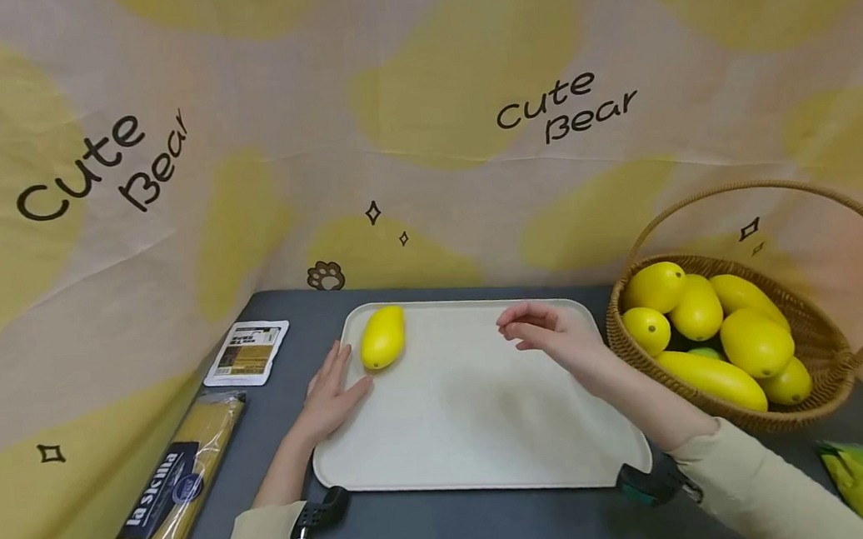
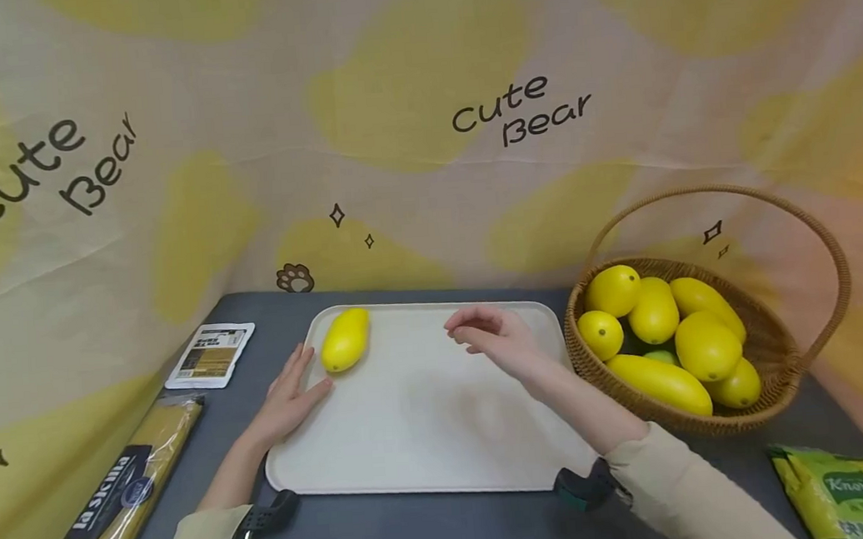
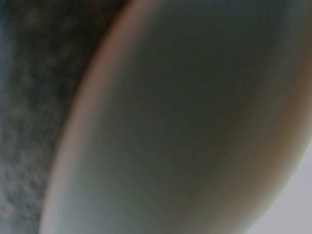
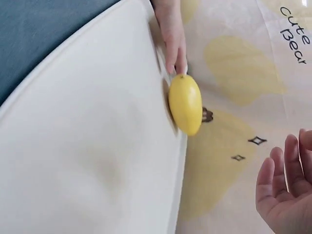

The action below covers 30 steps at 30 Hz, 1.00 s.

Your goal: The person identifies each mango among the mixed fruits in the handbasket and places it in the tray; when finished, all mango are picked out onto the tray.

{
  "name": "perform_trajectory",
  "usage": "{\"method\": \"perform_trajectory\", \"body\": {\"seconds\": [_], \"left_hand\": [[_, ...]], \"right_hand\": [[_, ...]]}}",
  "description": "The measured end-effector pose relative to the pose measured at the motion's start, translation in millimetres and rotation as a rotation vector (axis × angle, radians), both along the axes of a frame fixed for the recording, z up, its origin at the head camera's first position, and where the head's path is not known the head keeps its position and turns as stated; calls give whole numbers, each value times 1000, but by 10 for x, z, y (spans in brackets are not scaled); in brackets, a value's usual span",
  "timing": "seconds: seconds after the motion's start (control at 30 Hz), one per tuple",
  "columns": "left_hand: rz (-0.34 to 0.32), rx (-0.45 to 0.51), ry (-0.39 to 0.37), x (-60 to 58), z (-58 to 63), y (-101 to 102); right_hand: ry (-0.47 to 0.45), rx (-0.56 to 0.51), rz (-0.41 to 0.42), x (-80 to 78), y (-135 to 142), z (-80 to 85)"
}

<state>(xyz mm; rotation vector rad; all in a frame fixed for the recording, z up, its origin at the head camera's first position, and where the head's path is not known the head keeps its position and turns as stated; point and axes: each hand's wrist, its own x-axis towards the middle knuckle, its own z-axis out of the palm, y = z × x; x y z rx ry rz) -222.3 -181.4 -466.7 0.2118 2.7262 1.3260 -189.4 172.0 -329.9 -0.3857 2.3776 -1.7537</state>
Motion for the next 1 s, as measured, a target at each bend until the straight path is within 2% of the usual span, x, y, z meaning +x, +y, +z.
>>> {"method": "perform_trajectory", "body": {"seconds": [0.1, 0.23, 0.37, 0.43, 0.5, 0.6, 0.8, 1.0], "left_hand": [[8, -23, 9, 15, 0, -2], [13, -54, 29, 22, -8, -1], [9, -75, 47, 12, -12, 10], [9, -78, 47, 8, -10, 26], [8, -81, 48, 3, -11, 44], [17, -85, 45, 10, -18, 32], [24, -82, 53, 11, -36, 32], [27, -83, 52, -5, -39, 27]], "right_hand": [[82, 156, 20, 90, 360, 190], [265, 463, -11, 150, 809, 443], [479, 744, -84, 106, 1201, 625], [520, 821, -110, 52, 1358, 676], [497, 879, -129, -8, 1488, 699], [404, 934, -136, -130, 1592, 701], [211, 974, -110, -282, 1704, 658], [135, 1022, -90, -361, 1765, 611]]}}
